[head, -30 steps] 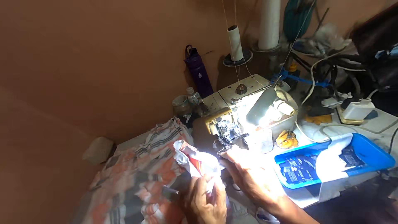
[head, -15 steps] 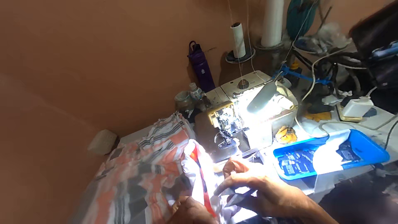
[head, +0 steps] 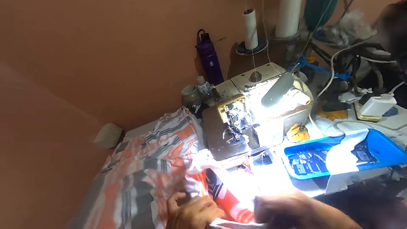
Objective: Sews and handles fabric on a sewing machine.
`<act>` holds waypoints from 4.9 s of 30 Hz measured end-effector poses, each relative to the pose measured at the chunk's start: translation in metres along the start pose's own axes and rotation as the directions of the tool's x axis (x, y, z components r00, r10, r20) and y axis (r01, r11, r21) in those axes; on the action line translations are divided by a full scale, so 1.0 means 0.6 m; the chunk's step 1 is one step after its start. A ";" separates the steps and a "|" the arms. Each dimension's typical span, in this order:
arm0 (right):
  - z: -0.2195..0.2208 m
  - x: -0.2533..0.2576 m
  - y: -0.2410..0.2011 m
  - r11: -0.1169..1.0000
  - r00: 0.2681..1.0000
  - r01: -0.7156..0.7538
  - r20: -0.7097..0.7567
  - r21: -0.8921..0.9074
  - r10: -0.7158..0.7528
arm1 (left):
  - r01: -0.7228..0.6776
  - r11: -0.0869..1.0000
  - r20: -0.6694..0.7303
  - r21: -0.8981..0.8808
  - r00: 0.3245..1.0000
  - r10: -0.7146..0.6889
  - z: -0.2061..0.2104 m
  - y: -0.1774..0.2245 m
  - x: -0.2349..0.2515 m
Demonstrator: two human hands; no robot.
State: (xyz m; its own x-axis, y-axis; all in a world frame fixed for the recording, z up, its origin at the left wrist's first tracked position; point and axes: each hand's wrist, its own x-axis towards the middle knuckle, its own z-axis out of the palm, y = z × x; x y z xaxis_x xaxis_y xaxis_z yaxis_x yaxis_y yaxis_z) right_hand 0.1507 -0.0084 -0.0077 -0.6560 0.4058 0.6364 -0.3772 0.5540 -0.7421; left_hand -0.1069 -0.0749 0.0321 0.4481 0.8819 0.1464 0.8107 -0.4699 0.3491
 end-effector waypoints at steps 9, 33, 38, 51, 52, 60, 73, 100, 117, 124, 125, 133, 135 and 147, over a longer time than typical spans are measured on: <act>0.011 -0.057 0.043 0.882 0.778 -0.330 -0.432 0.337 0.456 | 0.017 0.945 -0.063 -0.327 0.997 -0.040 -0.140 -0.086 0.038; 0.028 -0.079 0.085 0.814 0.603 -0.395 -0.549 0.426 0.579 | 0.195 0.688 -0.153 -0.699 0.899 -0.410 0.000 -0.128 0.158; 0.038 -0.079 0.083 0.816 0.581 -0.418 -0.573 0.399 0.578 | 0.277 0.817 -0.159 -0.506 0.901 -0.404 0.002 -0.123 0.189; 0.088 -0.055 0.047 0.741 0.319 -0.474 -0.691 0.476 0.649 | 0.535 0.839 -0.105 -0.096 0.833 -0.543 0.048 -0.086 0.330; 0.088 -0.055 0.050 0.761 0.341 -0.466 -0.703 0.450 0.624 | 0.554 0.828 -0.074 -0.087 0.825 -0.560 0.050 -0.087 0.335; 0.054 -0.038 0.029 0.648 0.438 -0.738 -0.597 0.187 0.672 | 0.593 0.770 -0.045 0.235 0.798 -0.601 0.058 -0.055 0.338; 0.085 -0.165 0.011 0.834 0.612 -0.518 -0.763 -0.189 0.208 | -0.215 0.936 -0.196 -0.278 0.967 0.164 0.155 0.095 0.255; 0.029 -0.211 -0.013 0.781 0.549 -0.611 -0.780 -0.128 0.301 | -0.189 0.901 -0.311 -0.391 0.948 0.064 0.214 0.103 0.283; 0.043 -0.095 0.009 0.961 0.467 -0.277 -0.870 0.024 0.157 | -0.147 0.954 -0.641 -0.262 0.765 -0.058 0.207 0.132 0.123; 0.054 -0.082 0.006 0.887 0.726 -0.408 -0.666 -0.216 0.171 | -0.130 0.414 -0.301 -0.901 0.874 -0.381 0.174 0.108 0.085; 0.058 -0.078 0.005 0.885 0.742 -0.408 -0.647 -0.226 0.177 | -0.128 0.348 -0.273 -0.929 0.870 -0.410 0.172 0.107 0.082; 0.073 -0.074 0.006 0.882 0.747 -0.419 -0.634 -0.217 0.199 | -0.087 0.228 -0.209 -0.970 0.777 -0.594 0.168 0.107 0.065; 0.072 -0.078 0.008 0.879 0.728 -0.432 -0.653 -0.200 0.209 | -0.063 0.230 -0.196 -0.971 0.761 -0.619 0.167 0.105 0.063; 0.081 -0.064 0.023 0.896 0.689 -0.443 -0.654 -0.039 0.312 | -0.080 0.208 -0.197 -0.975 0.745 -0.637 0.174 0.098 0.067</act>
State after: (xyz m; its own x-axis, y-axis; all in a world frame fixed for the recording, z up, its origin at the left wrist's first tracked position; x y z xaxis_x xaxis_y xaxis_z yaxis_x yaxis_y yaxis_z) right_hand 0.1393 -0.0518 -0.0524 -0.1428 0.9279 0.3444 -0.0223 0.3449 -0.9384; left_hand -0.0019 -0.0713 -0.0380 -0.2570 0.9639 0.0691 -0.2346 -0.1316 0.9632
